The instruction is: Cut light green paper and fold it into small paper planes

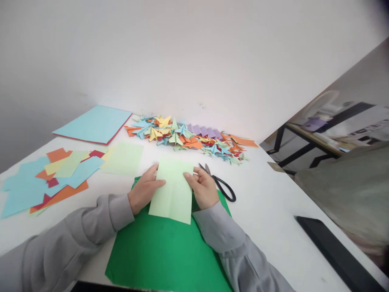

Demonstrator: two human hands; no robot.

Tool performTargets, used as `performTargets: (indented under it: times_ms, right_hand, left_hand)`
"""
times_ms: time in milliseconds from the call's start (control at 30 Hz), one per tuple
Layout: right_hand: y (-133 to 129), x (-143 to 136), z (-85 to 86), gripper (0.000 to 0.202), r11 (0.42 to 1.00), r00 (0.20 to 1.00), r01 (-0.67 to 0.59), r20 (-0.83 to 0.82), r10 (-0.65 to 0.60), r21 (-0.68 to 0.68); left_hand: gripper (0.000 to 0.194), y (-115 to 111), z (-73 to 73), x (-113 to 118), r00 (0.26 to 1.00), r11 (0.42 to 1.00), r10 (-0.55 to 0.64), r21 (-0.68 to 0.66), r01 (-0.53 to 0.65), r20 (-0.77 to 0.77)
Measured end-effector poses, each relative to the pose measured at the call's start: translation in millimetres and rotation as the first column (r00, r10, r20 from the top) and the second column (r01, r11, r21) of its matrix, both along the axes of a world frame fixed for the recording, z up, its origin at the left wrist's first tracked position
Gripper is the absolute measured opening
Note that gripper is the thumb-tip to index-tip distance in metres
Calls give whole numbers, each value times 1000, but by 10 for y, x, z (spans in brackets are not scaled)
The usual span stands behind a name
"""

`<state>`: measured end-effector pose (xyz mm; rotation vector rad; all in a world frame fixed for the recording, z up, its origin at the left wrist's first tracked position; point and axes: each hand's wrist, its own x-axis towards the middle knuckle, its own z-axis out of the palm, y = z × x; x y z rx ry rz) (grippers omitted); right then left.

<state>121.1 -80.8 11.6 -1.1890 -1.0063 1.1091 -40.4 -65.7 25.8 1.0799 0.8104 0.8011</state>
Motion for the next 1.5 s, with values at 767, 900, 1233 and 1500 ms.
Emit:
performTargets:
  times_ms: [767,900,1233,1500]
  right_hand:
    - [261,138,-202,31,960,2,-169,974,-225,222]
    - [222,118,-218,33,953,-164,-221,955,-248,209]
    - [207,133,-211,34,926,-234,-316,929,-288,207]
    - [210,132,-199,37,917,-194,-354,944,-266,186]
  left_hand:
    - [22,805,-227,-14,718,127,332,784,608,-611]
    - [26,811,-194,-38,627,137,433,735,665,-648]
    - [30,821,-153,-25,521,83,473,625,776,-710]
    - [31,815,-151,-4,500,61,498,603,795,-709]
